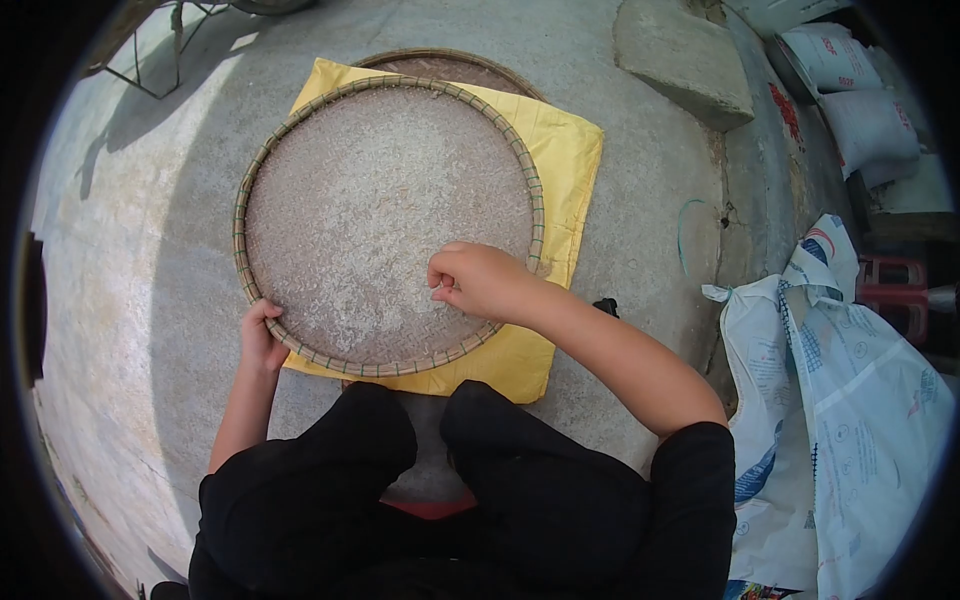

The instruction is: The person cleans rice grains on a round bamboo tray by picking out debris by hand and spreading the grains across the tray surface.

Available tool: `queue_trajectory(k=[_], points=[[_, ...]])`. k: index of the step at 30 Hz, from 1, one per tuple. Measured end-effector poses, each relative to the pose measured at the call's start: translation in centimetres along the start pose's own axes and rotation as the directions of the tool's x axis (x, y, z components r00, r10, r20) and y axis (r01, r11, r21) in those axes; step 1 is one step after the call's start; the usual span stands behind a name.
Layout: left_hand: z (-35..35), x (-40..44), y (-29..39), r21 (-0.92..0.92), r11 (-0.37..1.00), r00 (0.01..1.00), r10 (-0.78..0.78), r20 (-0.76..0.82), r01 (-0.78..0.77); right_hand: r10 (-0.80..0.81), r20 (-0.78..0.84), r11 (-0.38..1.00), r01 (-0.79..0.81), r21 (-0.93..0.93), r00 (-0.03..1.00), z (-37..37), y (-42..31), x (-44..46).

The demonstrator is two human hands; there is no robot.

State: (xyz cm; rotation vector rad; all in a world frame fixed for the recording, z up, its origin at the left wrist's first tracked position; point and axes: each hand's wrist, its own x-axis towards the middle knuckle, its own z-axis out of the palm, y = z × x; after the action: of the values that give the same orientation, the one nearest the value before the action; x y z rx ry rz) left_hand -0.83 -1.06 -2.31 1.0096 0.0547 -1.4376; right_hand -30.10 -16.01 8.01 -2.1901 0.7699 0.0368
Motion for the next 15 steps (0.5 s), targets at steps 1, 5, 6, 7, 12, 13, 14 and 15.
queue_trajectory(k=[1, 5, 6, 7, 12, 13, 14, 15], points=[[0.0, 0.0, 0.1, 0.0, 1.0, 1.0, 0.002, 0.005, -0.002, -0.033, -0.001, 0.999, 0.033, -0.001, 0.999, 0.9, 0.1, 0.5], [0.8, -0.3, 0.6, 0.017, 1.0, 1.0, -0.004, 0.013, 0.004, -0.089, -0.015, 0.994, 0.088, -0.066, 0.996, 2.6, 0.4, 1.6], [0.7, -0.2, 0.6, 0.014, 1.0, 1.0, -0.015, 0.021, 0.015, -0.088, -0.011, 0.994, 0.087, -0.066, 0.996, 2.8, 0.5, 1.7], [0.7, -0.2, 0.7, 0.01, 1.0, 0.999, -0.026, 0.029, 0.025, -0.117, -0.014, 0.988, 0.115, -0.1, 0.993, 2.9, 0.6, 1.8], [1.1, -0.3, 0.9, 0.004, 0.999, 0.998, -0.045, 0.038, 0.045, -0.176, 0.009, 0.97, 0.176, -0.169, 0.984, 3.4, 0.9, 2.1], [1.1, -0.4, 0.9, 0.001, 0.999, 0.997, -0.05, 0.052, 0.05, -0.19, 0.014, 0.962, 0.189, -0.198, 0.982, 3.4, 1.1, 2.1], [0.9, -0.3, 0.9, 0.0, 0.999, 0.998, -0.049, 0.051, 0.049, -0.203, 0.017, 0.953, 0.201, -0.227, 0.979, 3.4, 1.1, 2.0], [0.8, -0.3, 0.9, 0.004, 0.999, 0.998, -0.044, 0.053, 0.044, -0.203, 0.017, 0.953, 0.202, -0.228, 0.979, 3.4, 1.1, 2.0]])
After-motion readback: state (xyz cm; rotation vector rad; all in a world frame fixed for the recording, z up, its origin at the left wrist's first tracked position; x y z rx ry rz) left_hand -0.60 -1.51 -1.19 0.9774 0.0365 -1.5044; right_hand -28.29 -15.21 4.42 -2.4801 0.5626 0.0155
